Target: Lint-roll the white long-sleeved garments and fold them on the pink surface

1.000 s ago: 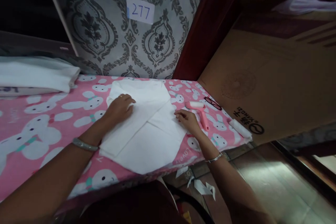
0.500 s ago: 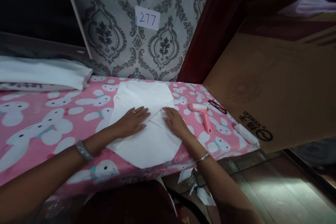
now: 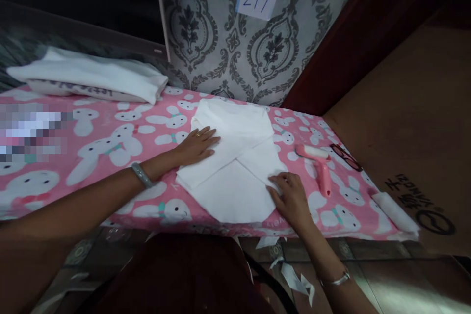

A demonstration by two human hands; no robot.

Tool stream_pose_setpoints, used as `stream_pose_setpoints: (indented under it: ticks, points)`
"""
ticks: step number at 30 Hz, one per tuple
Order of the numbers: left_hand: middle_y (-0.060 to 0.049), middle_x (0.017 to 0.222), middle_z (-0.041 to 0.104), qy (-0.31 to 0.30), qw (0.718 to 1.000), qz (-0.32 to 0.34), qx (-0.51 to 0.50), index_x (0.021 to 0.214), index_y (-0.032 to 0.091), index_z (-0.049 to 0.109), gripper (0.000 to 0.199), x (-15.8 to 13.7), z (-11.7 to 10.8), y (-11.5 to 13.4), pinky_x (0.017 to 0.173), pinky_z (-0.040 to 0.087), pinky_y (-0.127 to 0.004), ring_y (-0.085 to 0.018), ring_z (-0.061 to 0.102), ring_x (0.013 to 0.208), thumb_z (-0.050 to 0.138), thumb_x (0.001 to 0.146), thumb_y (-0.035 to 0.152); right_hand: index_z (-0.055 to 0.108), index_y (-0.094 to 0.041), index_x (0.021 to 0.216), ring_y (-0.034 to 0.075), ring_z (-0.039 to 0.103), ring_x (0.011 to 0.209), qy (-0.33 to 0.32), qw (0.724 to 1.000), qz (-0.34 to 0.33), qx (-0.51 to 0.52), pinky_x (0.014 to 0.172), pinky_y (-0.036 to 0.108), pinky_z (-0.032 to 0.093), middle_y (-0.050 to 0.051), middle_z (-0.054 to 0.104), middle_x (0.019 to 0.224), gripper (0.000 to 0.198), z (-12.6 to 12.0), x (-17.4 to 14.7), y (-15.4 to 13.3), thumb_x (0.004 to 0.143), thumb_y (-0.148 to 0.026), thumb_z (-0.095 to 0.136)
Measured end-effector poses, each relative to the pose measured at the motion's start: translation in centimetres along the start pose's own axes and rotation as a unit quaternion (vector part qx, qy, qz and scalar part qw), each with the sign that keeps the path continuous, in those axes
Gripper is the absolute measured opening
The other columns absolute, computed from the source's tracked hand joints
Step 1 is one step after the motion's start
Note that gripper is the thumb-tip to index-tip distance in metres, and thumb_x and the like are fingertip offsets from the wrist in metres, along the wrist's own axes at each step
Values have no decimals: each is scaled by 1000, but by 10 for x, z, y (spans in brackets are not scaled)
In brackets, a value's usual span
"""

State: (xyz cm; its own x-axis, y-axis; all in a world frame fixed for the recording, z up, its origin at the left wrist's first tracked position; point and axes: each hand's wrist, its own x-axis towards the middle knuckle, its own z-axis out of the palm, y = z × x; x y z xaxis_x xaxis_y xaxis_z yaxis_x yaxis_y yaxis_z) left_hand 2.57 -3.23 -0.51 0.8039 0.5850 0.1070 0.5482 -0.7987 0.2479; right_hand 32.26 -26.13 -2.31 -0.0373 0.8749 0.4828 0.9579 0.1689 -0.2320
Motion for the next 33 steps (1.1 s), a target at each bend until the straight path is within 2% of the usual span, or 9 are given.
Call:
stream_pose_setpoints:
  ticks: [5, 14, 17, 19, 21, 24, 26, 30, 33]
  points:
    - [-7, 164, 24, 13, 1000, 5, -10, 149, 26, 38, 60, -4, 3, 1, 121, 18, -48, -28, 16, 152, 36, 96, 54, 69, -21, 101, 26, 54, 88, -20, 1000, -22, 3, 78, 41, 48, 10, 61, 87, 23, -1, -1, -7, 97, -25, 47]
    - [-8, 162, 31, 36, 999, 19, -3, 146, 25, 44, 60, 0, -6, -2, 120, 21, -49, -29, 19, 152, 36, 95, 56, 70, -22, 93, 23, 58, 84, -26, 999, -11, 36, 74, 36, 49, 8, 64, 84, 23, -11, 6, -11, 97, -26, 47]
    - [-7, 163, 28, 25, 999, 34, 6, 149, 26, 41, 59, 7, -11, 11, 122, 15, -50, -27, 18, 152, 32, 97, 51, 65, -20, 121, 27, 57, 111, -37, 999, -11, 10, 93, 41, 48, 13, 67, 115, 33, -7, 27, -20, 99, -34, 45]
    - [-5, 163, 28, 15, 998, 56, -1, 149, 29, 40, 57, 12, -11, 23, 122, 13, -51, -27, 18, 152, 36, 96, 51, 46, -21, 146, 29, 39, 138, -73, 997, -15, -12, 109, 48, 37, 13, 50, 147, 51, 1, 41, -25, 99, -41, 44]
    - [-4, 162, 30, 3, 997, 79, -13, 149, 33, 40, 58, 16, -7, 33, 122, 12, -52, -28, 20, 151, 42, 94, 52, 30, -25, 155, 30, 21, 150, -139, 990, -16, -27, 116, 54, 27, 9, 31, 161, 62, 11, 50, -29, 99, -48, 43]
    - [-2, 162, 30, -21, 995, 98, -29, 149, 37, 38, 58, 17, 1, 41, 122, 11, -53, -28, 21, 151, 44, 94, 54, 24, -27, 158, 29, 15, 152, -215, 976, -8, -36, 118, 57, 21, 7, 22, 165, 66, 22, 53, -30, 99, -53, 40]
    - [-2, 163, 28, -36, 994, 97, -30, 151, 37, 36, 58, 17, 4, 41, 123, 9, -52, -27, 19, 152, 41, 95, 54, 24, -27, 158, 28, 14, 152, -227, 973, 0, -37, 119, 56, 20, 7, 21, 165, 65, 23, 51, -29, 100, -52, 40]
    - [-2, 164, 25, -52, 995, 85, -29, 151, 36, 35, 59, 3, 2, 36, 123, 10, -51, -28, 14, 153, 41, 96, 54, 29, -30, 156, 27, 17, 152, -213, 977, 3, -15, 119, 56, 25, 5, 25, 164, 59, 15, 37, -22, 100, -45, 42]
    - [-2, 165, 23, -59, 994, 92, -19, 153, 36, 31, 59, -30, -4, 28, 123, 12, -50, -28, 13, 153, 38, 97, 55, 43, -30, 150, 27, 24, 150, -156, 987, -11, 29, 117, 56, 30, 5, 36, 159, 50, 4, 15, -7, 101, -39, 42]
